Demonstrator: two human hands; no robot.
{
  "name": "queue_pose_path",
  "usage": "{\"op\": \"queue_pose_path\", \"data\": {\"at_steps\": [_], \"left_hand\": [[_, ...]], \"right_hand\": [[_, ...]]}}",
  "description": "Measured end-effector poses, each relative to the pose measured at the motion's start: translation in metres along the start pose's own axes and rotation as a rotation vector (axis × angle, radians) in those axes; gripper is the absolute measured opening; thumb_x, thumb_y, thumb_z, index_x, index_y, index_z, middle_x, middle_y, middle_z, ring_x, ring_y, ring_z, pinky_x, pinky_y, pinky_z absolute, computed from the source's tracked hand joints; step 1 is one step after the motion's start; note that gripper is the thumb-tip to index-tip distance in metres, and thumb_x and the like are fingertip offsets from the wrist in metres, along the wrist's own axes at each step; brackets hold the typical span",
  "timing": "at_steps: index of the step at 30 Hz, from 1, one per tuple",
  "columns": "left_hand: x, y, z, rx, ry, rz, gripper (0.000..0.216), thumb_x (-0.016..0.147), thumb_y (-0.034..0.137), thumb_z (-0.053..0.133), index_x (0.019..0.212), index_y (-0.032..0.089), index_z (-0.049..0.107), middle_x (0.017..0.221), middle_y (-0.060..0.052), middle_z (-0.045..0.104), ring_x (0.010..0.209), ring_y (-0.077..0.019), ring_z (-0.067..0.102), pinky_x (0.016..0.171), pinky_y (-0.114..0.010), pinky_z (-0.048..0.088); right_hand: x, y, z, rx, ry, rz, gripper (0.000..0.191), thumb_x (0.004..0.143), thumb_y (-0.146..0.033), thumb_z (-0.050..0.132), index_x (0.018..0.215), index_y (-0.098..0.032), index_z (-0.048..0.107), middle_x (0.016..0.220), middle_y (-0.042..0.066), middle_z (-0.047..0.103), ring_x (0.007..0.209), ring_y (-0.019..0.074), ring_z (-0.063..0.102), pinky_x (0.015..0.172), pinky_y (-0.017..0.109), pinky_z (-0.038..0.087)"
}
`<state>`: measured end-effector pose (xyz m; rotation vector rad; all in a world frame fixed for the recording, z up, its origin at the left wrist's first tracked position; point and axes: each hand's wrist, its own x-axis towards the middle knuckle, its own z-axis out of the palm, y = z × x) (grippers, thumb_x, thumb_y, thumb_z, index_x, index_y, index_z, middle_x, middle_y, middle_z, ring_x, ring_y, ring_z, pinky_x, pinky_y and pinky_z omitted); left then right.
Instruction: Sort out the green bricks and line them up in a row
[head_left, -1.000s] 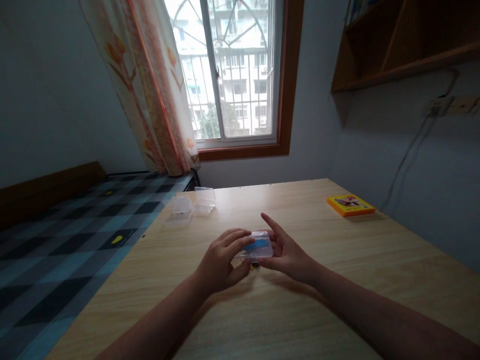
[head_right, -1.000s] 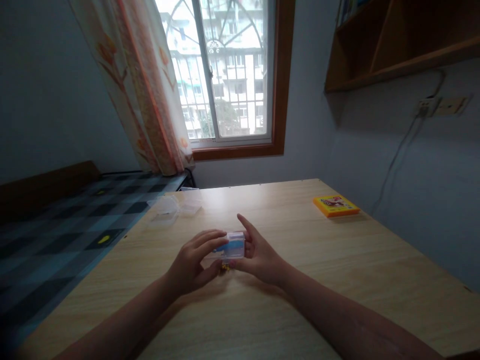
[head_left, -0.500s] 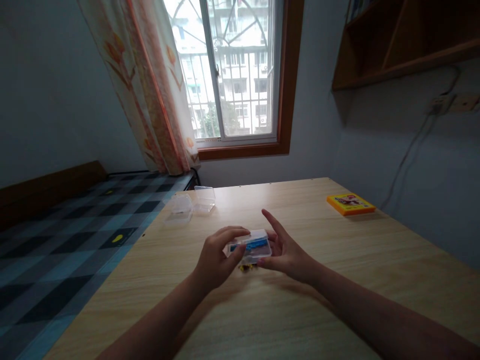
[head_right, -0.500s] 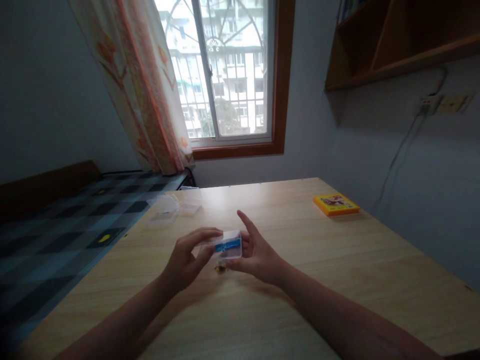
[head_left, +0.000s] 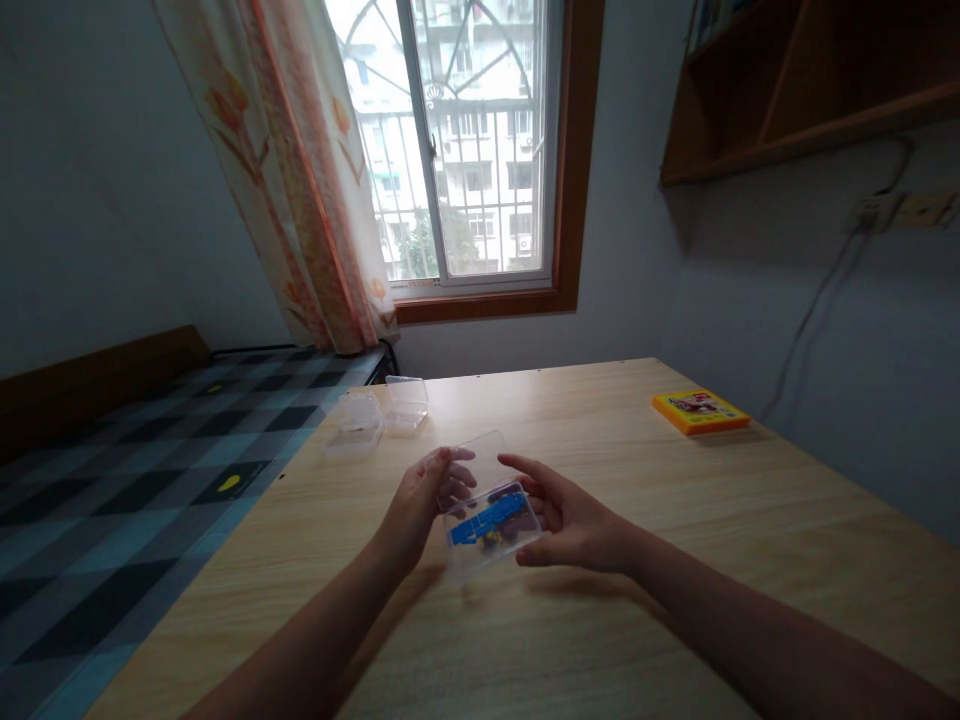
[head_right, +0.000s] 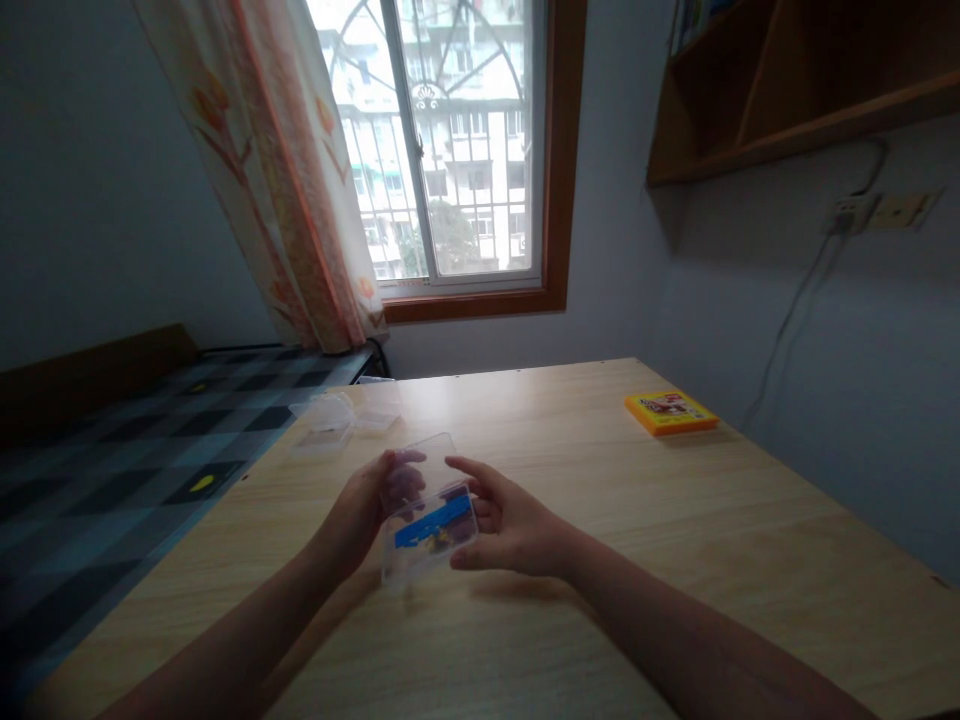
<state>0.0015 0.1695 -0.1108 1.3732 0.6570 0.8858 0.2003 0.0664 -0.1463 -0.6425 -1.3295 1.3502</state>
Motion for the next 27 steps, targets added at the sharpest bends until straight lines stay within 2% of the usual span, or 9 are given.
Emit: {"op": "queue_pose_path", "data": {"at_steps": [4,6,9,12,15,20,24,27], "left_hand": [[0.002,-0.009,-0.009,0.167,-0.039,0.184,0.074,0.087,0.079,0.046,0.122,0.017,0.064,0.107,-0.013,0.068,0.101,-0.0278,0.065,0.082,-0.038,0.057],[0.003,-0.015,-0.014,0.371,-0.091,0.231,0.081,0.088,0.08,0.039,0.135,0.016,0.058,0.122,-0.017,0.065,0.117,-0.0326,0.06,0.099,-0.048,0.05],[0.0,-0.02,-0.019,0.792,-0.234,0.231,0.086,0.088,0.075,0.048,0.149,0.014,0.043,0.149,-0.02,0.047,0.139,-0.0362,0.042,0.117,-0.054,0.032],[-0.005,-0.02,-0.016,1.178,-0.383,0.184,0.091,0.086,0.067,0.057,0.155,0.013,0.033,0.161,-0.018,0.03,0.148,-0.0359,0.028,0.122,-0.053,0.024],[-0.008,-0.02,-0.011,1.378,-0.463,0.179,0.095,0.085,0.068,0.058,0.157,0.014,0.029,0.163,-0.016,0.024,0.151,-0.036,0.02,0.124,-0.054,0.018],[-0.009,-0.024,-0.003,1.469,-0.453,0.155,0.104,0.081,0.075,0.058,0.157,0.011,0.027,0.163,-0.018,0.021,0.152,-0.0362,0.016,0.124,-0.055,0.014],[-0.007,-0.025,0.005,1.512,-0.422,0.103,0.104,0.083,0.074,0.054,0.157,0.007,0.026,0.163,-0.018,0.019,0.153,-0.0344,0.014,0.125,-0.054,0.012],[-0.004,-0.025,0.011,1.523,-0.396,0.089,0.103,0.083,0.075,0.053,0.157,0.008,0.026,0.163,-0.018,0.019,0.153,-0.0334,0.015,0.125,-0.054,0.011]], "right_hand": [[0.003,-0.007,-0.016,-0.032,0.079,-0.064,0.099,0.067,-0.017,0.09,0.149,-0.033,0.036,0.128,0.008,0.057,0.112,0.0217,0.065,0.098,0.04,0.057],[0.003,-0.014,-0.029,-0.09,0.139,-0.09,0.097,0.068,-0.017,0.088,0.149,-0.033,0.036,0.128,0.008,0.056,0.112,0.0213,0.065,0.097,0.039,0.057],[0.0,-0.023,-0.053,-0.251,0.248,-0.111,0.095,0.07,-0.018,0.086,0.149,-0.034,0.035,0.13,0.008,0.054,0.111,0.02,0.065,0.097,0.038,0.057],[-0.004,-0.029,-0.071,-0.481,0.313,-0.121,0.089,0.072,-0.018,0.081,0.148,-0.032,0.036,0.13,0.009,0.053,0.11,0.0197,0.064,0.1,0.04,0.055],[-0.007,-0.033,-0.077,-0.734,0.321,-0.133,0.084,0.074,-0.017,0.077,0.148,-0.03,0.04,0.13,0.01,0.054,0.106,0.0194,0.065,0.098,0.041,0.056],[-0.009,-0.04,-0.063,-1.05,0.237,-0.227,0.081,0.076,-0.012,0.069,0.15,-0.031,0.04,0.14,0.01,0.052,0.118,0.0232,0.059,0.1,0.042,0.055],[-0.007,-0.043,-0.048,-1.157,0.144,-0.243,0.082,0.078,-0.009,0.065,0.152,-0.031,0.036,0.141,0.01,0.052,0.117,0.0221,0.061,0.103,0.043,0.054],[-0.006,-0.044,-0.039,-1.242,0.094,-0.234,0.084,0.078,-0.006,0.063,0.153,-0.031,0.033,0.145,0.009,0.049,0.129,0.0239,0.054,0.111,0.045,0.048]]}}
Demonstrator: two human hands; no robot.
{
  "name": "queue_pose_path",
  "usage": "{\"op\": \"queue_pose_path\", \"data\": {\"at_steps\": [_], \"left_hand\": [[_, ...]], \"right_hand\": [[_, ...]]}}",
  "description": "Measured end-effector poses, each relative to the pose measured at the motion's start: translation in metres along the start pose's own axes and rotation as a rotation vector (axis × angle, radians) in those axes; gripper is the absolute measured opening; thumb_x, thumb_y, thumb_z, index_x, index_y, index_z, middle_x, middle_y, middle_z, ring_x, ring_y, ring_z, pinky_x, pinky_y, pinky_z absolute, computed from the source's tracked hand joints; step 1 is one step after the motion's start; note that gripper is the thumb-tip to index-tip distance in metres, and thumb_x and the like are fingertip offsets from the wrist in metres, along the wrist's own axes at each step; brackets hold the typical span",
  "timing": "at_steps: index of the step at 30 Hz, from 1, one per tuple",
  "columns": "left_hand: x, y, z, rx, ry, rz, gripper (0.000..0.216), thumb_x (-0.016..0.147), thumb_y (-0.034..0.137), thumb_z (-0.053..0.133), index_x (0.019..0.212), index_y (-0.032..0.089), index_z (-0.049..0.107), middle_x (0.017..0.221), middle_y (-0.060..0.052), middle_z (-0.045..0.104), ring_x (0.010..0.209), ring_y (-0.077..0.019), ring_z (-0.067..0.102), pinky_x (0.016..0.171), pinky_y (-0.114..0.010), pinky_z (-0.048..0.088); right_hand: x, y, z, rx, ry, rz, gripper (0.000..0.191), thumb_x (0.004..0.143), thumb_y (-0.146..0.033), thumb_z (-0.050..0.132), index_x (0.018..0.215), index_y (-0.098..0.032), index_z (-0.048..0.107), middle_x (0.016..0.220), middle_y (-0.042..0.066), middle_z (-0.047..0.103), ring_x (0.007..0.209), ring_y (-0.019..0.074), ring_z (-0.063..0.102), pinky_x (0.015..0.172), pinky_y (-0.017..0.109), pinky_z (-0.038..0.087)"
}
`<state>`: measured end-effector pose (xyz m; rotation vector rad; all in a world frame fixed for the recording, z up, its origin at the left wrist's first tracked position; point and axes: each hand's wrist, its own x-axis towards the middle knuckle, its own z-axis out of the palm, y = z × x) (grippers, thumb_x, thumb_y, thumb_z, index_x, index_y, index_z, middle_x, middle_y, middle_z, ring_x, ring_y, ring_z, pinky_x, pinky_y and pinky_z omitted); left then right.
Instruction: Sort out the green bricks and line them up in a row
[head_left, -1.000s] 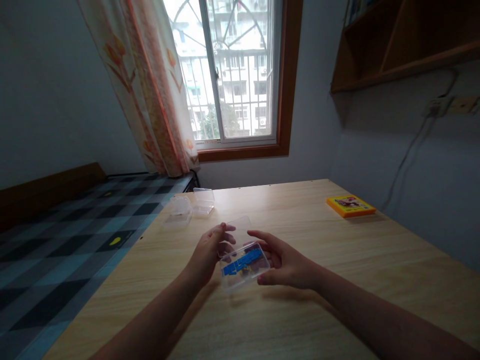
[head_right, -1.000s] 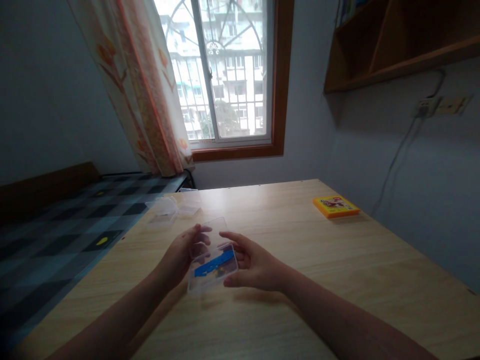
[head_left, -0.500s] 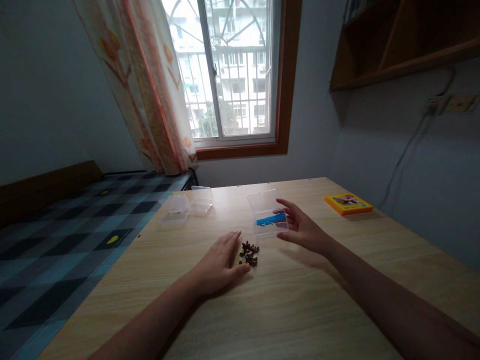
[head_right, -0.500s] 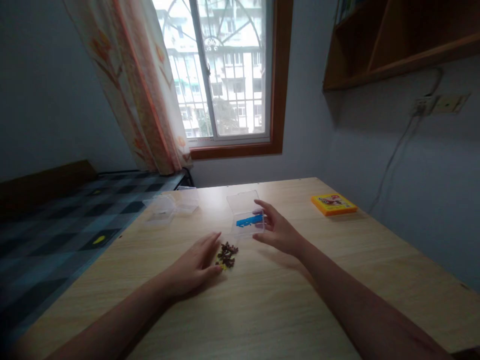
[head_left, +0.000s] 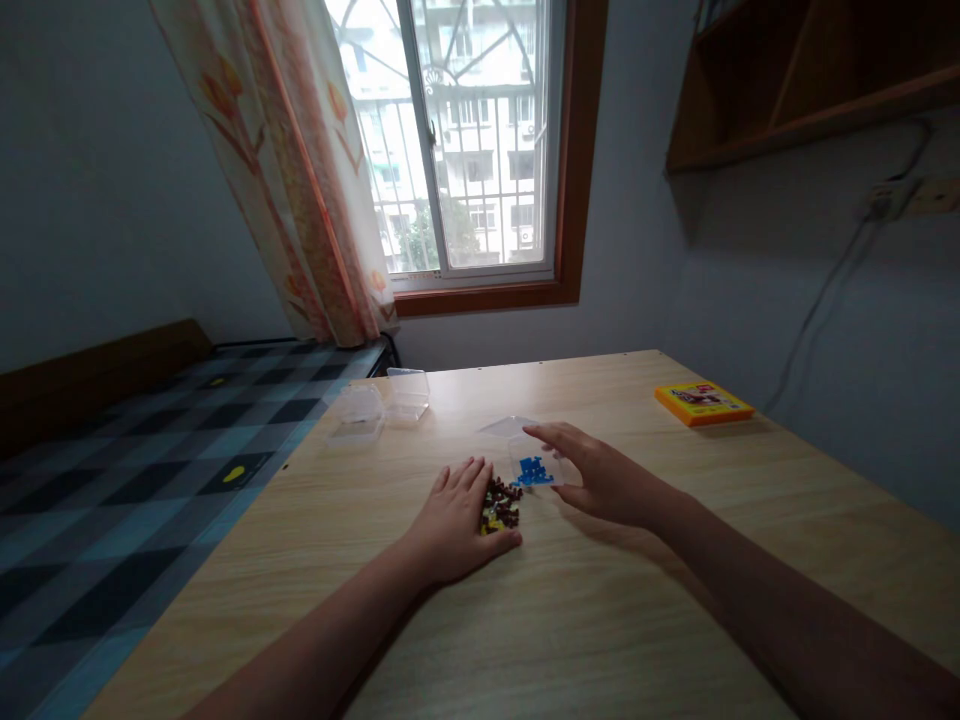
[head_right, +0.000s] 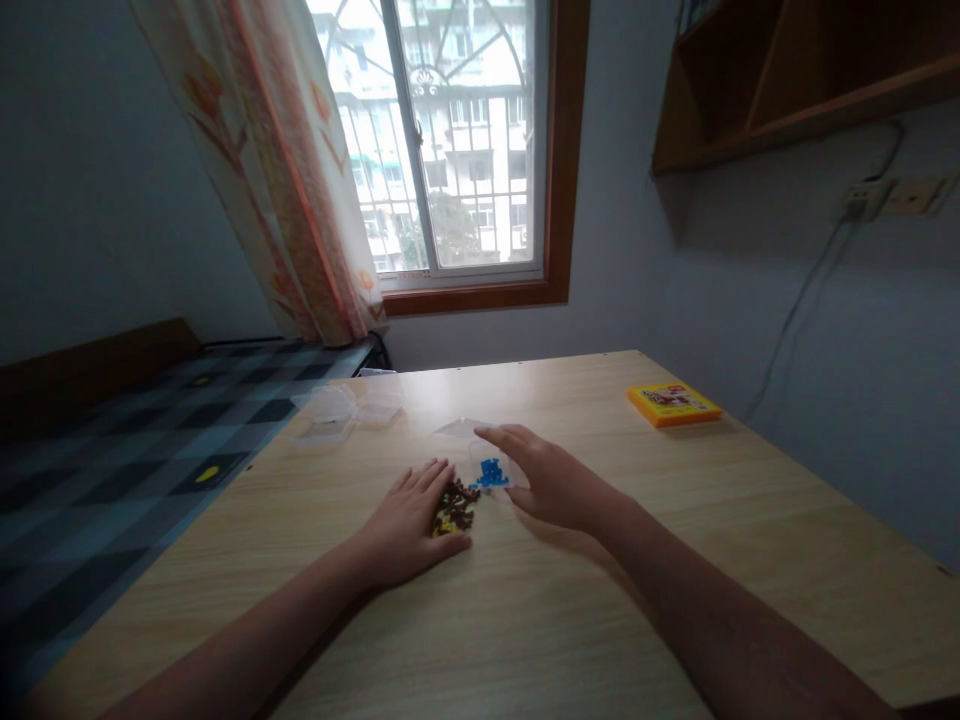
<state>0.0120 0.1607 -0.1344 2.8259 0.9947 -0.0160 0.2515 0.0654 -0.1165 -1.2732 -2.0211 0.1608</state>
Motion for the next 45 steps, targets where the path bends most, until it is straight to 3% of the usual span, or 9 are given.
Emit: {"op": "queue_pose_path", "data": {"at_steps": [6,11,14,24,30,36,40,45], "left_hand": [[0.005,0.002,0.003,-0.011,0.037,-0.008,0.1,0.083,0.073,0.054,0.155,0.008,0.031,0.163,-0.017,0.024,0.152,-0.034,0.018,0.125,-0.054,0.013],[0.004,0.003,0.003,-0.035,0.109,0.044,0.086,0.084,0.069,0.058,0.149,0.014,0.042,0.152,-0.016,0.045,0.142,-0.0353,0.039,0.122,-0.057,0.018],[0.003,0.004,0.001,-0.04,0.116,0.059,0.08,0.086,0.067,0.058,0.146,0.016,0.047,0.148,-0.016,0.05,0.138,-0.0356,0.044,0.121,-0.058,0.02],[0.002,0.004,0.001,-0.015,0.064,0.011,0.091,0.086,0.069,0.054,0.155,0.013,0.034,0.161,-0.016,0.03,0.15,-0.0354,0.024,0.123,-0.055,0.015],[0.001,0.004,0.0,-0.036,0.082,0.026,0.088,0.087,0.067,0.055,0.155,0.016,0.034,0.153,-0.016,0.045,0.146,-0.0355,0.032,0.122,-0.057,0.015],[0.001,0.003,-0.001,-0.067,0.098,0.054,0.085,0.085,0.062,0.062,0.155,0.024,0.034,0.159,-0.013,0.037,0.15,-0.0351,0.023,0.122,-0.058,0.016],[0.0,0.001,0.001,-0.071,0.112,0.055,0.086,0.085,0.064,0.06,0.154,0.019,0.036,0.156,-0.015,0.04,0.148,-0.0348,0.029,0.123,-0.057,0.015],[-0.001,-0.001,0.004,-0.07,0.088,0.044,0.091,0.086,0.065,0.058,0.155,0.012,0.032,0.161,-0.017,0.029,0.15,-0.0348,0.024,0.124,-0.055,0.017]], "right_hand": [[0.002,-0.011,0.004,-0.199,-0.071,-0.057,0.086,0.075,0.004,0.056,0.152,-0.03,0.037,0.147,0.011,0.048,0.133,0.0256,0.05,0.111,0.046,0.047],[0.003,-0.017,0.006,-0.346,-0.108,-0.178,0.081,0.081,0.007,0.046,0.15,-0.033,0.041,0.146,0.01,0.049,0.128,0.0249,0.054,0.107,0.047,0.05],[0.003,-0.016,0.006,-0.367,-0.113,-0.205,0.083,0.082,0.009,0.043,0.152,-0.034,0.039,0.148,0.01,0.047,0.129,0.0243,0.053,0.106,0.046,0.051],[-0.002,-0.001,0.001,-0.368,-0.044,-0.168,0.079,0.084,0.008,0.042,0.151,-0.034,0.041,0.151,0.01,0.045,0.134,0.0227,0.051,0.107,0.043,0.051],[-0.001,-0.004,-0.003,-0.373,-0.095,-0.228,0.08,0.082,0.01,0.042,0.15,-0.034,0.044,0.152,0.008,0.046,0.135,0.0219,0.051,0.108,0.042,0.051],[0.0,-0.006,-0.003,-0.385,-0.12,-0.268,0.079,0.083,0.01,0.043,0.149,-0.035,0.045,0.15,0.007,0.05,0.132,0.0229,0.053,0.107,0.045,0.052],[-0.002,0.002,-0.002,-0.37,-0.077,-0.229,0.084,0.083,0.01,0.04,0.151,-0.038,0.041,0.15,0.005,0.048,0.132,0.023,0.052,0.107,0.047,0.051],[-0.005,0.017,-0.002,-0.224,0.068,-0.118,0.085,0.082,0.008,0.04,0.153,-0.038,0.037,0.151,0.007,0.044,0.135,0.0231,0.05,0.107,0.046,0.052]]}}
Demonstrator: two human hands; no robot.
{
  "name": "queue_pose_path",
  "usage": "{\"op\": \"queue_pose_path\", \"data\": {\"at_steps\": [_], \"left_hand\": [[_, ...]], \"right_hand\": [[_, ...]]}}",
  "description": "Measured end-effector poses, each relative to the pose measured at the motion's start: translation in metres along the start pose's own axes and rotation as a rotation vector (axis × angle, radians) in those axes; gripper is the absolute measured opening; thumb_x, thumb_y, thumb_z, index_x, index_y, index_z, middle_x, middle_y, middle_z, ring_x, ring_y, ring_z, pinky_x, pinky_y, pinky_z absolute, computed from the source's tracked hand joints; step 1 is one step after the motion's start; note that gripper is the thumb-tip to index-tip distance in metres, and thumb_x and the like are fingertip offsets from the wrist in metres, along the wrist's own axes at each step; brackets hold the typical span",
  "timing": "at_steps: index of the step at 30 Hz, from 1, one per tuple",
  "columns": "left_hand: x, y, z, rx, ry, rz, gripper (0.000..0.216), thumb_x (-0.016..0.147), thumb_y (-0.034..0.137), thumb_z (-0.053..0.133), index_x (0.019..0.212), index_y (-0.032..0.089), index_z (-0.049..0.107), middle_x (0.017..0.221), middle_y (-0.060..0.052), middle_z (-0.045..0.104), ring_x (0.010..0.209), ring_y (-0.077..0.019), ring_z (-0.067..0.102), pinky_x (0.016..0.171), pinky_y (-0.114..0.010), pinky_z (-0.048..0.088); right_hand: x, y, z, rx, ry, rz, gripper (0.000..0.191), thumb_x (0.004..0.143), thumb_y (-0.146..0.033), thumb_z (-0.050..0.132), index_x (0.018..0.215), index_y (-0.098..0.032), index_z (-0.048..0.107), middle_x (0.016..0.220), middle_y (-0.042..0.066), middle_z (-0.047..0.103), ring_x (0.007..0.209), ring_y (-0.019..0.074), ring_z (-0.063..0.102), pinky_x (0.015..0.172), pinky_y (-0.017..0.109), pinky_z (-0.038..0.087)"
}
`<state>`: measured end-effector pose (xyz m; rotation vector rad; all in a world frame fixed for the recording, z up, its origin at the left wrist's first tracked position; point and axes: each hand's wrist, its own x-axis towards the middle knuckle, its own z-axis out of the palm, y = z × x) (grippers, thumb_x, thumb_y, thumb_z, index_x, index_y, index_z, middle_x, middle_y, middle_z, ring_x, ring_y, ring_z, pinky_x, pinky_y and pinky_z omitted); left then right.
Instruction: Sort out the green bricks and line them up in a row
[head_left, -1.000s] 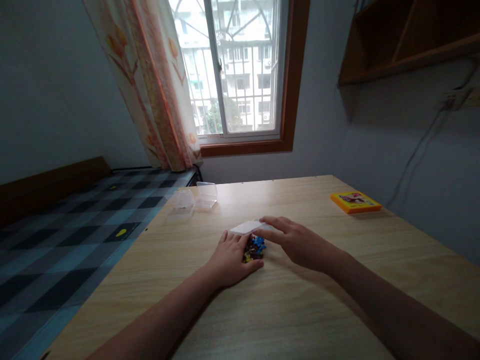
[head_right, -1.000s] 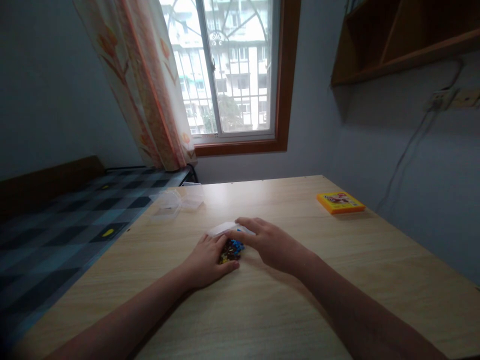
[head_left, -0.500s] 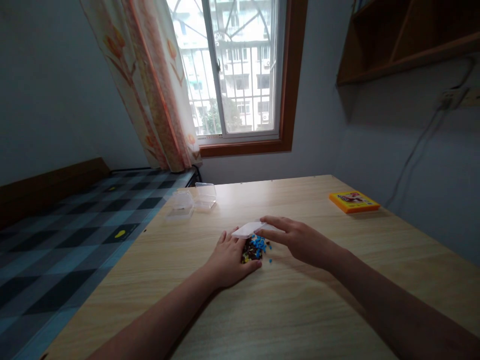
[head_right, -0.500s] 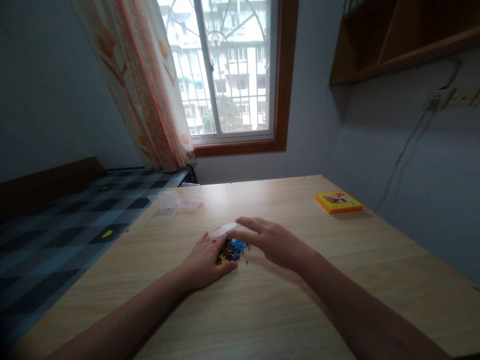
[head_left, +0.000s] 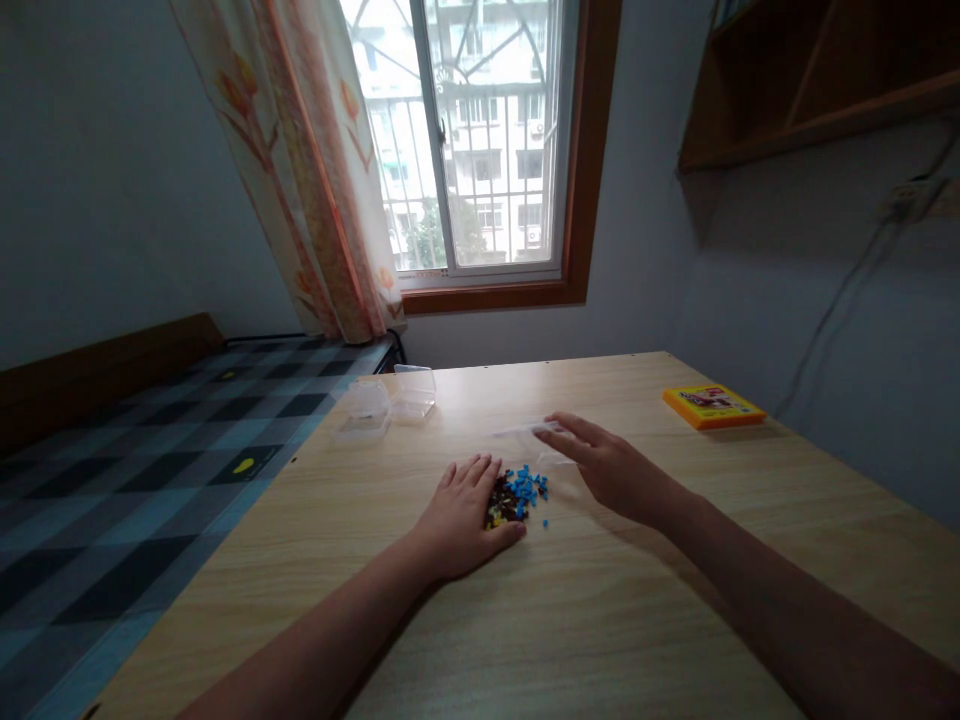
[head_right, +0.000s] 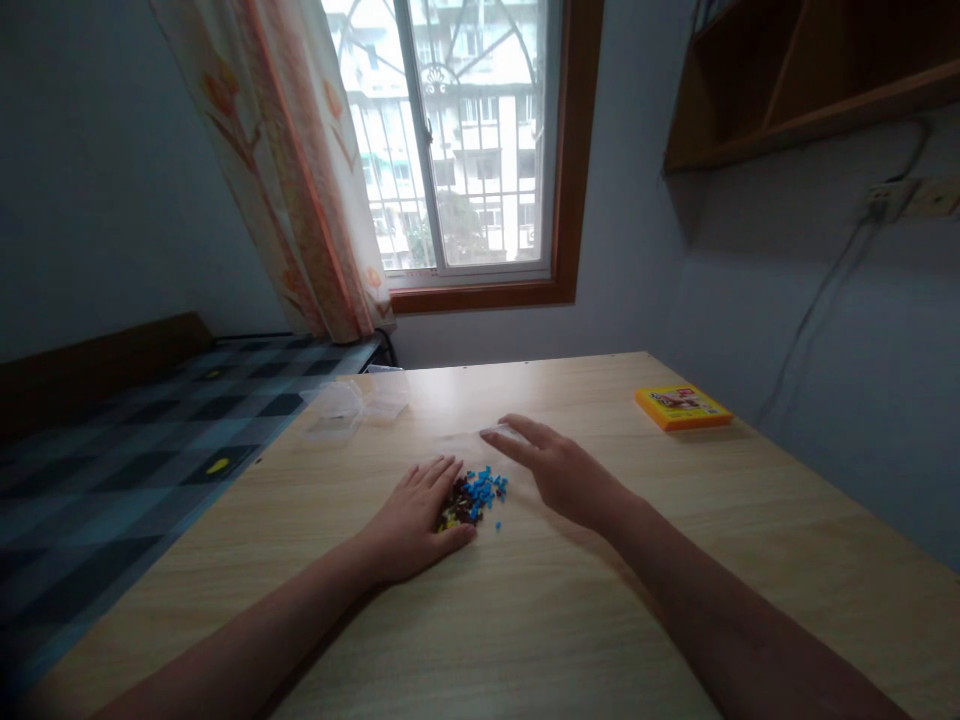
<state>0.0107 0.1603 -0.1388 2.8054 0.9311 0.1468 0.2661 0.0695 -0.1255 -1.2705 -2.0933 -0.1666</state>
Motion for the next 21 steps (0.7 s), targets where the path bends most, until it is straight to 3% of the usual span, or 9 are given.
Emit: {"op": "queue_pose_path", "data": {"at_steps": [2,4,6,8,12,15,18,21], "left_hand": [[0.0,-0.001,-0.002,-0.031,0.089,0.017,0.084,0.088,0.059,0.059,0.154,0.011,0.034,0.16,-0.017,0.033,0.148,-0.0337,0.029,0.123,-0.052,0.024],[-0.001,-0.001,-0.007,-0.059,0.279,0.063,0.068,0.092,0.05,0.057,0.148,0.013,0.044,0.154,-0.016,0.043,0.142,-0.0306,0.039,0.119,-0.047,0.033],[-0.004,0.0,-0.014,-0.054,0.477,0.13,0.049,0.097,0.043,0.05,0.14,0.018,0.054,0.145,-0.013,0.052,0.134,-0.0276,0.048,0.115,-0.043,0.04],[-0.007,0.003,-0.019,-0.02,0.557,0.19,0.041,0.101,0.042,0.045,0.135,0.021,0.058,0.137,-0.011,0.059,0.126,-0.0263,0.055,0.11,-0.041,0.046],[-0.015,0.011,-0.02,0.04,0.46,0.299,0.036,0.106,0.04,0.038,0.127,0.025,0.063,0.122,-0.008,0.068,0.106,-0.0224,0.066,0.092,-0.036,0.055],[-0.014,0.013,-0.021,0.109,0.349,0.328,0.035,0.106,0.035,0.036,0.118,0.025,0.067,0.11,-0.007,0.071,0.093,-0.0207,0.068,0.082,-0.034,0.056],[-0.009,0.004,-0.034,0.215,0.308,0.168,0.031,0.104,0.03,0.038,0.111,0.024,0.068,0.109,-0.008,0.071,0.099,-0.0226,0.065,0.084,-0.034,0.053],[-0.008,-0.02,-0.059,0.345,0.284,-0.171,0.032,0.102,0.028,0.037,0.103,0.021,0.069,0.104,-0.01,0.07,0.093,-0.0256,0.067,0.077,-0.034,0.052]], "right_hand": [[-0.001,0.005,0.002,0.126,0.132,0.082,0.084,0.083,0.001,0.05,0.156,-0.035,0.031,0.151,0.01,0.043,0.13,0.0246,0.054,0.1,0.044,0.057],[-0.001,0.007,0.006,0.253,0.246,0.15,0.084,0.085,-0.009,0.061,0.157,-0.033,0.027,0.15,0.012,0.044,0.122,0.0248,0.061,0.091,0.04,0.061],[-0.001,0.003,0.012,0.323,0.295,0.193,0.083,0.085,-0.018,0.069,0.157,-0.032,0.029,0.147,0.013,0.048,0.117,0.0252,0.064,0.089,0.04,0.061],[0.0,-0.005,0.019,0.338,0.286,0.197,0.082,0.084,-0.026,0.074,0.155,-0.03,0.033,0.143,0.014,0.053,0.118,0.0266,0.063,0.093,0.042,0.059],[0.001,-0.029,0.029,0.322,0.241,0.116,0.078,0.085,-0.032,0.075,0.153,-0.028,0.036,0.138,0.013,0.058,0.123,0.0269,0.061,0.102,0.044,0.054],[0.002,-0.039,0.03,0.27,0.217,0.047,0.073,0.088,-0.032,0.071,0.152,-0.028,0.036,0.144,0.012,0.053,0.132,0.0266,0.054,0.111,0.046,0.047],[0.002,-0.035,0.026,0.199,0.186,0.048,0.069,0.09,-0.031,0.067,0.152,-0.028,0.037,0.154,0.013,0.042,0.142,0.0276,0.043,0.116,0.049,0.042],[0.0,-0.018,0.02,0.119,0.24,0.123,0.058,0.092,-0.03,0.063,0.147,-0.027,0.045,0.154,0.012,0.042,0.142,0.028,0.041,0.116,0.051,0.04]]}}
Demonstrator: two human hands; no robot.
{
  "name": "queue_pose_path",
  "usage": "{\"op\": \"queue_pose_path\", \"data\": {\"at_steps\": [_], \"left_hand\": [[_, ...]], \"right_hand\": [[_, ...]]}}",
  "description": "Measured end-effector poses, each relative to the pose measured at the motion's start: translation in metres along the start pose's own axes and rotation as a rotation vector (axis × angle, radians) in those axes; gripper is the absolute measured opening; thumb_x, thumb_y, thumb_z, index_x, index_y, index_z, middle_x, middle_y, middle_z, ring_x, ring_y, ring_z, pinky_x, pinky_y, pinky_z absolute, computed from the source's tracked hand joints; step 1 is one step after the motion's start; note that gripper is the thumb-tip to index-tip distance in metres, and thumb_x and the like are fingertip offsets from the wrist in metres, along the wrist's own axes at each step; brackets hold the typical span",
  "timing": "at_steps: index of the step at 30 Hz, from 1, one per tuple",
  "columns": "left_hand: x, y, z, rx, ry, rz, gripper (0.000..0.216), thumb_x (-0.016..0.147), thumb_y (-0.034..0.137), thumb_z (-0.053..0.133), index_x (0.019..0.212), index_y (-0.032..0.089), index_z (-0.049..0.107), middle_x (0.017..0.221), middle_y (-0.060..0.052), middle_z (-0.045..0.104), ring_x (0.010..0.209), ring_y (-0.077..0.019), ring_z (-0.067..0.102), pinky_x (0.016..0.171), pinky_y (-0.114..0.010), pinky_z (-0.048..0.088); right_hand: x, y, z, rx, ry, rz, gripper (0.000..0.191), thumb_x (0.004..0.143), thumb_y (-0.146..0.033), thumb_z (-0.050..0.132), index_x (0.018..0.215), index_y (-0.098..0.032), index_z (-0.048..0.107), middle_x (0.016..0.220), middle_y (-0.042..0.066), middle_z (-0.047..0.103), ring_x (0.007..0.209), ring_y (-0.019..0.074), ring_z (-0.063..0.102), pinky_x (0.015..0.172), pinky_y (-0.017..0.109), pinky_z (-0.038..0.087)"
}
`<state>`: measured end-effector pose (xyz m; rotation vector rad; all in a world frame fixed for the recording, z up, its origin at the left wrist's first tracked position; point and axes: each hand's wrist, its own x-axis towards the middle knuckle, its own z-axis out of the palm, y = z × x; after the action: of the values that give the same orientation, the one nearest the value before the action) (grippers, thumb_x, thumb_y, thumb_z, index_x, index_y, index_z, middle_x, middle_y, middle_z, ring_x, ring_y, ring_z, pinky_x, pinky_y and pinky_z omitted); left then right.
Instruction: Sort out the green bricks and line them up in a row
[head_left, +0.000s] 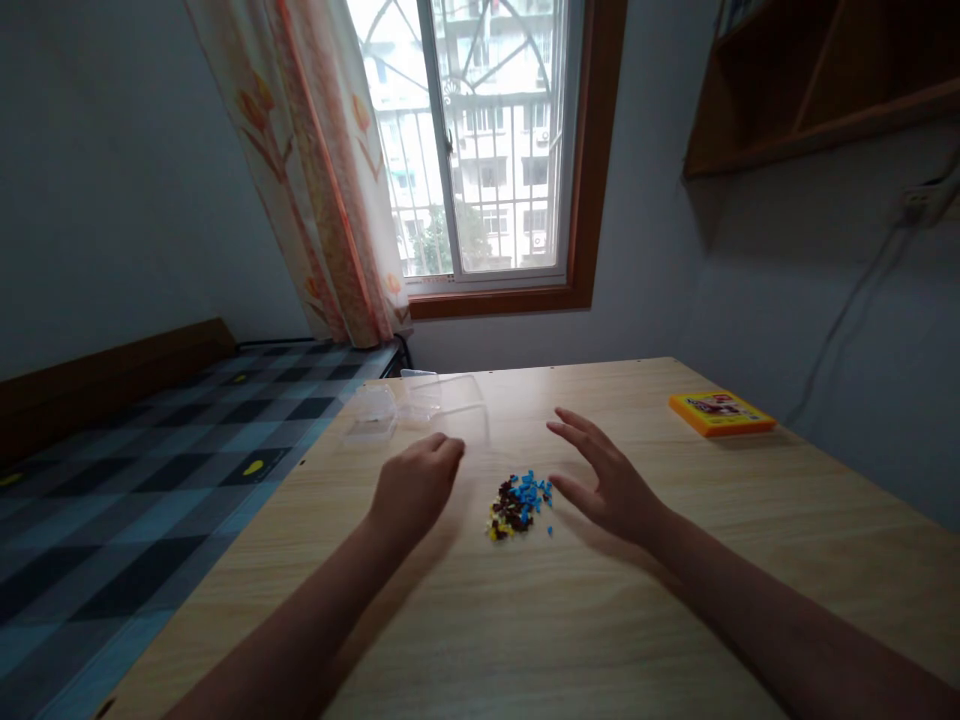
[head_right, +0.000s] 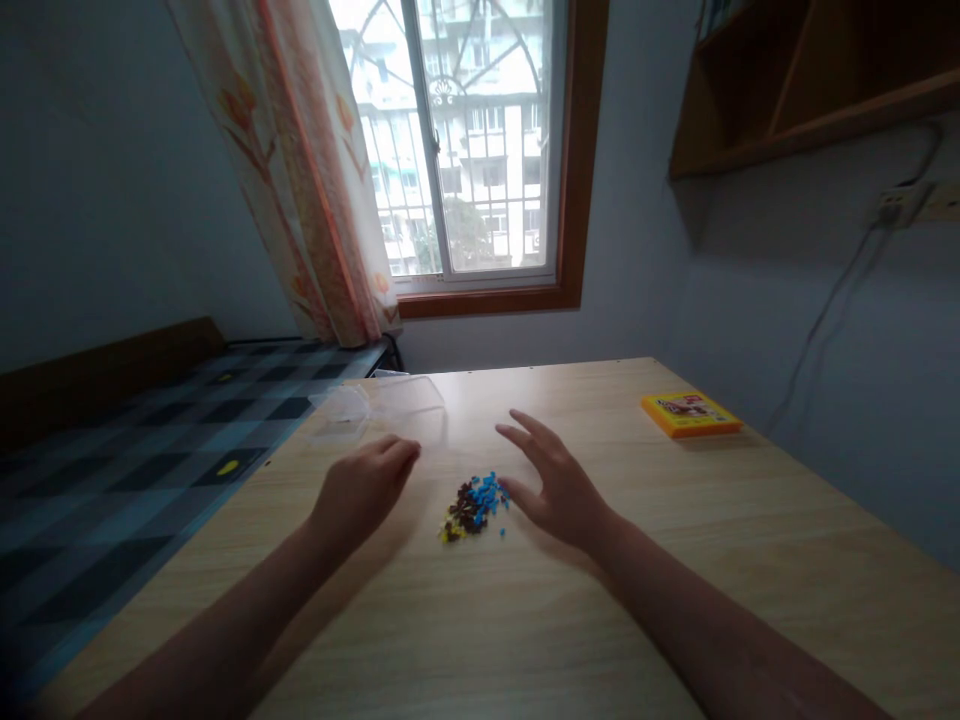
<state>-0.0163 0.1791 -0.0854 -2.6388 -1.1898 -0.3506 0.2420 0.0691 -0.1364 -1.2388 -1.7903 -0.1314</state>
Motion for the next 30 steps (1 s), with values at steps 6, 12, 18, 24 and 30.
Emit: {"op": "queue_pose_path", "data": {"at_steps": [6,12,18,24,30], "left_hand": [[0.0,-0.058,-0.017,0.216,-0.219,-0.31,0.037,0.096,0.023,0.037,0.091,0.014,0.072,0.093,-0.018,0.071,0.087,-0.0358,0.07,0.069,-0.041,0.051],[0.004,-0.042,0.003,0.089,-0.21,-0.228,0.034,0.093,0.021,0.039,0.086,0.017,0.072,0.095,-0.015,0.072,0.084,-0.0298,0.07,0.072,-0.038,0.051],[0.017,-0.032,0.032,0.038,-0.188,-0.185,0.033,0.094,0.026,0.038,0.095,0.016,0.07,0.105,-0.015,0.07,0.087,-0.0281,0.069,0.074,-0.036,0.051],[0.036,-0.049,0.048,0.054,-0.146,-0.191,0.038,0.097,0.027,0.033,0.102,0.015,0.069,0.111,-0.016,0.068,0.093,-0.0304,0.069,0.075,-0.037,0.052],[0.055,-0.058,0.058,0.066,-0.095,-0.206,0.039,0.097,0.027,0.034,0.106,0.014,0.069,0.112,-0.016,0.068,0.093,-0.0309,0.069,0.075,-0.037,0.053]], "right_hand": [[0.002,0.046,-0.008,-0.027,0.219,0.243,0.037,0.089,-0.026,0.057,0.125,-0.023,0.063,0.133,0.011,0.06,0.126,0.0272,0.055,0.106,0.053,0.047],[-0.001,0.067,-0.004,0.006,0.254,0.389,0.032,0.086,-0.029,0.055,0.113,-0.021,0.07,0.122,0.01,0.067,0.117,0.0266,0.06,0.097,0.051,0.052],[0.0,0.078,-0.014,-0.085,0.306,0.362,0.028,0.086,-0.028,0.054,0.105,-0.02,0.073,0.116,0.01,0.069,0.113,0.0263,0.062,0.103,0.051,0.048],[0.001,0.106,-0.04,-0.323,0.379,0.3,0.03,0.083,-0.025,0.052,0.103,-0.017,0.073,0.112,0.012,0.069,0.11,0.028,0.062,0.103,0.05,0.046],[-0.014,0.152,-0.092,-0.589,0.556,0.375,0.048,0.078,-0.017,0.048,0.122,-0.012,0.066,0.114,0.018,0.066,0.107,0.0313,0.057,0.101,0.05,0.042]]}}
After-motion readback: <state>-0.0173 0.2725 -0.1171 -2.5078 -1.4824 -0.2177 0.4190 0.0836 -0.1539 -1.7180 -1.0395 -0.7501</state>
